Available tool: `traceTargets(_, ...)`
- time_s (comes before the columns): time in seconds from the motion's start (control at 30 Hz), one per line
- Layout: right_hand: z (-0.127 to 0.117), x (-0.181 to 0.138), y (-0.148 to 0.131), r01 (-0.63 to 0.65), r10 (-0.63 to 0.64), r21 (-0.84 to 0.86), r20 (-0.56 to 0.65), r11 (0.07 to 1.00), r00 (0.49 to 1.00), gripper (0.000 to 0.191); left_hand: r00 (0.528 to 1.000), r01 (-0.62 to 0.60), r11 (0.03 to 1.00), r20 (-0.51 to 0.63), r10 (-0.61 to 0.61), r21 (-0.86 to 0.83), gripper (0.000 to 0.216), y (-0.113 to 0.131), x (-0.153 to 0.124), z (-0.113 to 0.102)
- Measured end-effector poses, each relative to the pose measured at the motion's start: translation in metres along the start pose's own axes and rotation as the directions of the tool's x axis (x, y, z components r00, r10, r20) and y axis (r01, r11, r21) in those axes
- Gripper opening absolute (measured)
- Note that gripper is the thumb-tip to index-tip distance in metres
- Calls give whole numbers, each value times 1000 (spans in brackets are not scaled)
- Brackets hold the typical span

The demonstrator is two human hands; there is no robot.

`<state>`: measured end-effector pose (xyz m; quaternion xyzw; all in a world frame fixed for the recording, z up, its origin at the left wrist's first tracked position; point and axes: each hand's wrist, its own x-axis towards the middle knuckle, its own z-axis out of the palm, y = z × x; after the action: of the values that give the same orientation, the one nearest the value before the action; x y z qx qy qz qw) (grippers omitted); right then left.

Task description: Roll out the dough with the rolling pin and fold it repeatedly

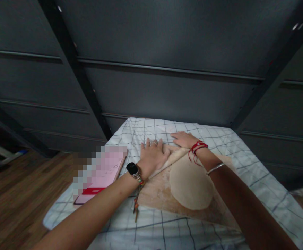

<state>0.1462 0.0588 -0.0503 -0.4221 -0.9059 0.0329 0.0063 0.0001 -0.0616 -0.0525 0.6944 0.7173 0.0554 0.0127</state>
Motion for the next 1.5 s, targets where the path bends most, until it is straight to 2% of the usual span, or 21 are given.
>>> traceTargets(0.3, 6, 23, -2, 38, -37, -30, 46, 999, 998, 36, 997, 36, 999, -68, -33, 37, 57, -1, 0, 1)
traceTargets(0.6, 3, 11, -3, 64, -62, -90, 24, 994, 998, 38, 995, 21, 999, -98, -16, 48, 54, 4, -4, 1)
traceTargets(0.77, 2, -12, -3, 46, -49, -119, -25, 992, 998, 39, 998, -37, 999, -59, 37, 7, 48, 7, -11, 4)
traceTargets(0.9, 2, -37, -2, 17, -26, -154, -58, 988, 998, 40, 991, -69, 998, -112, 68, -8, 47, 13, -22, 4)
traceTargets(1.1, 3, -74, -7, -7, -17, -245, -98, 970, 995, 41, 983, -149, 988, -113, 145, -32, 45, 24, -43, 2)
traceTargets(1.27, 7, -101, -15, -91, 60, -205, -151, 974, 987, 42, 955, -191, 981, -226, 193, 31, 47, 35, -61, 6)
traceTargets(1.5, 27, -139, -12, -100, 62, -98, -333, 990, 941, 43, 950, -205, 975, -222, 220, 89, 51, 51, -84, 10)
